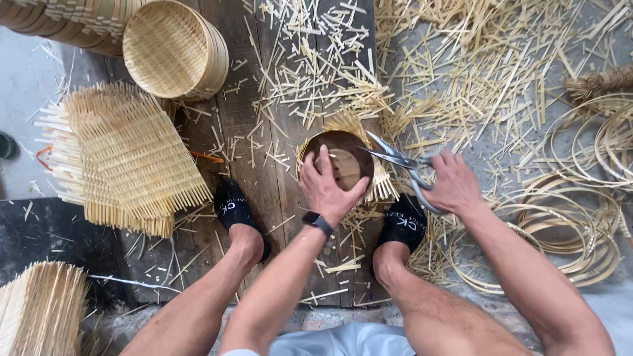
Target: The person sits on the floor and weaves thin bamboo strips over a round wooden mold to form a shallow basket, pressing the woven piece down onto the mold and tucking the strips. They use scissors to trim off the excess strip ends around the rim, then lift the finished woven basket off the mold and set it aside with other completed baskets.
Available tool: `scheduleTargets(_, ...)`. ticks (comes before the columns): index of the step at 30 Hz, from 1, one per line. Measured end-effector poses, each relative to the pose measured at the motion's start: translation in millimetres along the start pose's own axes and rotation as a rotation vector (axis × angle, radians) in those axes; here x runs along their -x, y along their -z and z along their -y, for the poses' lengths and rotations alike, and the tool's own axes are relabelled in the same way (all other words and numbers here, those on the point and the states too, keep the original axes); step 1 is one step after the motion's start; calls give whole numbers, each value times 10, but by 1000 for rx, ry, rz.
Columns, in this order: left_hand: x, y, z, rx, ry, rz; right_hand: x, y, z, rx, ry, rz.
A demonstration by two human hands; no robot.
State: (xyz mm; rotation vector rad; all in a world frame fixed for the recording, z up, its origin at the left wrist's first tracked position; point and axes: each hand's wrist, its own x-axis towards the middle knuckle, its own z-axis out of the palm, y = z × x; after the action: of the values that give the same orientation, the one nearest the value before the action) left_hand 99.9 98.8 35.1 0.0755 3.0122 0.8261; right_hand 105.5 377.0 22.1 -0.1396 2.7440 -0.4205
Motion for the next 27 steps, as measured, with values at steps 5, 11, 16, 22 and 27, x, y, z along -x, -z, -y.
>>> scheduleTargets(5, 110, -271, -110, 24, 225, -75, -285, -202, 89, 200, -35, -17)
scheduleTargets(11, 45, -196, 19, 19, 102, 34, -313, -371, -182, 319, 193, -362)
scheduleTargets(16, -4, -111, 120, 31, -49, 98, -445, -419, -226, 362, 115, -170)
scheduleTargets(22, -4, -124, 147, 53, 0, 125, -359, -411, -86, 247, 113, -164)
scheduleTargets(27, 1, -115, 126, 52, -10, 131, -320, -380, -75, 188, -30, 81)
